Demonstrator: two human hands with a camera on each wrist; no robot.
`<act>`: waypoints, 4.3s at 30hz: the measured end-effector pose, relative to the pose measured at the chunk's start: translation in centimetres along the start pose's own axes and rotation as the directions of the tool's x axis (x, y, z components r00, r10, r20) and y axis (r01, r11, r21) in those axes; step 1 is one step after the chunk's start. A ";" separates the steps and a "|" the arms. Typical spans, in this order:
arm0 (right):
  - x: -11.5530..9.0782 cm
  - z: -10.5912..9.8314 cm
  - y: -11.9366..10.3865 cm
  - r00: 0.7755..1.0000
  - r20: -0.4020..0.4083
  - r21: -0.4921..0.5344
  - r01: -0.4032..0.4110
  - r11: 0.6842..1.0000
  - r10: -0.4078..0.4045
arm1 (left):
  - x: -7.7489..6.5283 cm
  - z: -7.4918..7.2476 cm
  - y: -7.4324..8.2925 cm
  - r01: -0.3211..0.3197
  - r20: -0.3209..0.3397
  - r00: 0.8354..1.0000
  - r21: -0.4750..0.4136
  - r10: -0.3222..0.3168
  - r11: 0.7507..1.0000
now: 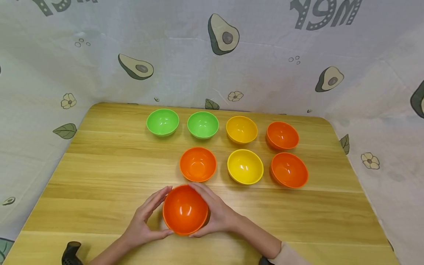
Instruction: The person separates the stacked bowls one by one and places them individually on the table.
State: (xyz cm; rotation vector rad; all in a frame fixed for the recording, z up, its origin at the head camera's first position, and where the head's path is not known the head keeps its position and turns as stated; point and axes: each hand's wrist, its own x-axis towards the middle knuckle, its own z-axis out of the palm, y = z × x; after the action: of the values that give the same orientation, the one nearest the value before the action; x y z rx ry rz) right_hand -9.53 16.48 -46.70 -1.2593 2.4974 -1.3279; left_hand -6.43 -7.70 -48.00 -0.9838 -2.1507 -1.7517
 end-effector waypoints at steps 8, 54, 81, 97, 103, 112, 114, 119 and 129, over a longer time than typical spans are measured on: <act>1.1 -0.3 0.1 1.000 -0.015 -0.003 0.004 1.000 -0.004 | 1.4 -0.9 2.4 -0.039 -0.054 0.998 -0.038 0.037 0.999; 13.5 3.0 0.9 0.932 -0.268 0.040 -0.242 0.969 0.244 | -1.1 0.3 1.9 0.298 0.041 0.950 0.175 -0.309 0.938; 15.5 4.0 1.5 0.913 -0.297 -0.107 -0.323 0.940 0.280 | -2.8 1.1 -1.2 0.294 0.125 0.943 0.130 -0.310 0.947; 16.3 4.2 1.6 0.890 -0.201 -0.180 -0.445 0.877 0.410 | -2.8 1.1 -1.1 0.292 0.142 0.940 0.133 -0.310 0.947; 16.4 4.3 1.5 0.885 -0.187 -0.215 -0.461 0.861 0.427 | -2.8 1.1 -0.9 0.322 0.149 0.927 0.151 -0.343 0.935; 16.6 4.2 1.3 0.881 -0.165 -0.238 -0.472 0.849 0.444 | -2.7 1.0 -0.8 0.341 0.171 0.915 0.151 -0.364 0.928; 16.7 4.1 1.3 0.878 -0.155 -0.242 -0.478 0.844 0.453 | -2.7 1.0 -0.7 0.341 0.170 0.916 0.144 -0.363 0.929; 16.9 3.9 0.9 0.877 -0.119 -0.284 -0.478 0.831 0.465 | -2.6 1.0 -0.7 0.288 0.152 0.941 0.114 -0.303 0.951; 16.8 3.7 0.8 0.853 -0.056 -0.369 -0.501 0.783 0.519 | -2.7 1.1 -0.9 0.262 0.173 0.947 0.063 -0.269 0.963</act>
State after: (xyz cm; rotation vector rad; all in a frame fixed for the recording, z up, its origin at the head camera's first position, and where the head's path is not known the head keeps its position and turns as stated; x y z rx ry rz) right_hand -19.86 2.89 -44.33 -0.5402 2.8446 -0.7084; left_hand -4.66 -7.77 -50.51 -0.9099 -2.5253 -1.7858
